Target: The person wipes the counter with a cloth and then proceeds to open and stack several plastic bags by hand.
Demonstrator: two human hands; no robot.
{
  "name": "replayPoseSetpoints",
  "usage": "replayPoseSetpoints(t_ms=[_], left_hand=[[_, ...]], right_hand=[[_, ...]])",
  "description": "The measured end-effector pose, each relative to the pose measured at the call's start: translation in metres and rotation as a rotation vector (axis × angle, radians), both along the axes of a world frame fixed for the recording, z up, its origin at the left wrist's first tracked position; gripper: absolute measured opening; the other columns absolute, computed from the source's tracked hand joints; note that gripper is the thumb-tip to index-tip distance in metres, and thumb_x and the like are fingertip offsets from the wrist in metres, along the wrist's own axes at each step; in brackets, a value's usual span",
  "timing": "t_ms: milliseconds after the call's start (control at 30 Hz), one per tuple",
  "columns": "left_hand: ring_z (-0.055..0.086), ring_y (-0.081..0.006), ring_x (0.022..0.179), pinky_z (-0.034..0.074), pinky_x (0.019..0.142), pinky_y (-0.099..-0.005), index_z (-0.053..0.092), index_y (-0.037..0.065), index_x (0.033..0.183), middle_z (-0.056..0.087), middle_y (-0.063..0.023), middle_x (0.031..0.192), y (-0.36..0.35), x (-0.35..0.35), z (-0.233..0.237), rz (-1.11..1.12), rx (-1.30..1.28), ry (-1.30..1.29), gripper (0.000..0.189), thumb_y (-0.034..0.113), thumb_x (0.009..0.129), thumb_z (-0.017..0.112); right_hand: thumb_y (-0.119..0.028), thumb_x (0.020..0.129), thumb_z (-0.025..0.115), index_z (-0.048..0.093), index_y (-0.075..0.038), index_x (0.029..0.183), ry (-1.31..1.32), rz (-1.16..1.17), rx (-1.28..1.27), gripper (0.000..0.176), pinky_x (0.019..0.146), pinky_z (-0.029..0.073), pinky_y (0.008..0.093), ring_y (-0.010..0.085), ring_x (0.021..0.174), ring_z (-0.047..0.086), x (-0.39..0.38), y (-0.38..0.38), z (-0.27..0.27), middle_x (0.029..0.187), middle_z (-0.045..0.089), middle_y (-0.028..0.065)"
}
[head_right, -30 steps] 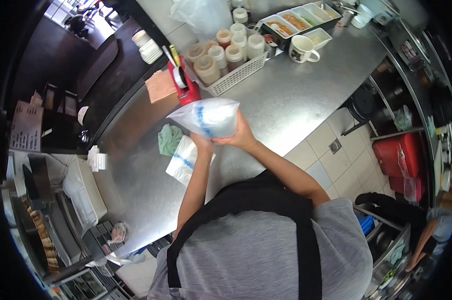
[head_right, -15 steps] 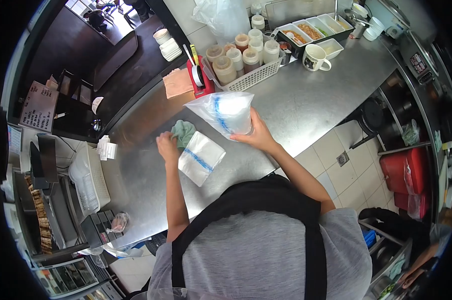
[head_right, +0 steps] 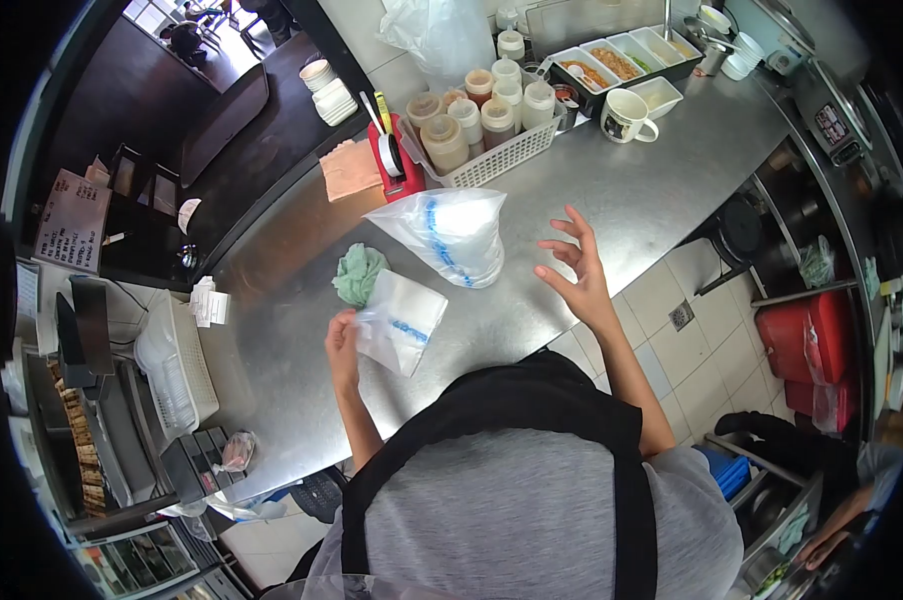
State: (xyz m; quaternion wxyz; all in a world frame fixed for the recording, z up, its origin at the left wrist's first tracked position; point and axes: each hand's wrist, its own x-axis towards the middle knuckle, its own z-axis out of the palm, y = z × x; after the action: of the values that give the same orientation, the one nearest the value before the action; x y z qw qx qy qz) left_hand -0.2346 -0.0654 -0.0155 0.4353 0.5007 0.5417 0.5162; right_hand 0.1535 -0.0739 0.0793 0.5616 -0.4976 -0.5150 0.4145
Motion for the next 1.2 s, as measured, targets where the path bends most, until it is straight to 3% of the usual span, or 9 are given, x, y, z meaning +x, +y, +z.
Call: replayPoseSetpoints(t_ms=[167,433,567,700,733,800,933,1100,1200], left_hand=[[0.049,-0.0205,0.106,0.041,0.089,-0.0345,0.046,0.003,0.117,0.047,-0.0109,0.121,0.003,0.002,0.043,0.254,-0.055,-0.708,0.031,0.021,0.092,0.045],[0.047,-0.0249,0.111,0.04,0.09,-0.0391,0.039,0.002,0.126,0.045,-0.0133,0.125,-0.012,0.051,0.122,0.172,0.06,-0.779,0.04,0.02,0.091,0.046],[0.051,-0.0165,0.098,0.041,0.082,-0.0289,0.05,0.002,0.109,0.051,-0.01,0.115,-0.036,0.108,0.137,0.152,0.059,-0.135,0.022,0.014,0.09,0.049],[0.051,-0.0088,0.083,0.04,0.075,-0.0218,0.053,0.004,0.092,0.056,-0.0039,0.095,-0.034,0.115,0.131,0.009,0.082,-0.363,0.007,0.01,0.089,0.051],[0.051,-0.0079,0.081,0.04,0.073,-0.0213,0.053,0.005,0.09,0.057,-0.0025,0.091,-0.033,0.109,0.136,0.029,0.022,-0.439,0.006,0.011,0.089,0.051],[0.051,-0.0056,0.077,0.04,0.07,-0.0195,0.054,0.006,0.087,0.057,0.0009,0.082,-0.03,0.091,0.127,0.099,-0.022,-0.563,0.008,0.013,0.089,0.052],[0.049,-0.0047,0.074,0.04,0.067,-0.0194,0.053,0.006,0.084,0.055,0.0027,0.08,-0.027,0.039,0.124,0.309,0.005,-0.474,0.011,0.015,0.091,0.05],[0.046,-0.0037,0.07,0.038,0.065,-0.0193,0.052,0.008,0.081,0.05,0.0047,0.076,-0.031,-0.008,0.139,0.582,0.141,-0.311,0.014,0.016,0.091,0.048],[0.046,-0.0042,0.074,0.038,0.069,-0.019,0.055,0.007,0.086,0.054,0.0034,0.081,-0.033,-0.004,0.15,0.372,0.063,-0.218,0.012,0.015,0.091,0.048]], right_hand=[[-0.01,0.072,0.07,0.032,-0.007,0.133,0.022,-0.038,0.186,0.072,0.09,0.038,0.0338,0.0219,0.108,0.05,-0.018,0.005,0.021,0.121,0.044,0.0115],[-0.017,0.068,0.075,0.044,-0.003,0.124,-0.136,0.753,0.177,0.066,0.095,0.037,0.033,0.0212,0.115,0.046,-0.065,0.004,0.064,0.128,0.045,0.0143],[-0.017,0.071,0.073,0.052,-0.002,0.116,-0.171,0.521,0.342,0.053,0.091,0.04,0.0346,0.0228,0.111,0.05,-0.124,-0.004,0.089,0.118,0.054,0.0154],[-0.012,0.079,0.065,0.049,-0.001,0.112,-0.006,0.527,0.249,0.039,0.084,0.045,0.0313,0.0196,0.102,0.056,-0.117,0.003,0.068,0.109,0.058,0.0143],[-0.008,0.085,0.058,0.052,-0.001,0.102,0.046,0.504,0.199,0.019,0.078,0.047,0.0284,0.0164,0.091,0.059,-0.109,0.004,0.065,0.103,0.06,0.0116],[-0.005,0.085,0.056,0.056,-0.003,0.089,0.488,0.447,0.09,0.005,0.075,0.047,0.027,0.0139,0.085,0.06,-0.091,0.004,0.066,0.097,0.061,0.0076],[-0.002,0.082,0.055,0.053,-0.006,0.078,0.31,-0.054,0.224,0.006,0.069,0.044,0.023,0.0087,0.075,0.054,-0.012,0.011,0.038,0.082,0.058,0.0023],[-0.006,0.083,0.052,0.053,-0.007,0.085,0.37,-0.533,-0.097,0.003,0.064,0.04,0.0178,0.0043,0.07,0.049,0.062,-0.009,0.063,0.074,0.05,-0.0034],[-0.018,0.089,0.048,0.059,-0.004,0.09,-0.16,-0.127,0.01,0.018,0.066,0.046,0.0252,0.0129,0.073,0.056,0.069,-0.019,0.081,0.078,0.06,0.0034]])
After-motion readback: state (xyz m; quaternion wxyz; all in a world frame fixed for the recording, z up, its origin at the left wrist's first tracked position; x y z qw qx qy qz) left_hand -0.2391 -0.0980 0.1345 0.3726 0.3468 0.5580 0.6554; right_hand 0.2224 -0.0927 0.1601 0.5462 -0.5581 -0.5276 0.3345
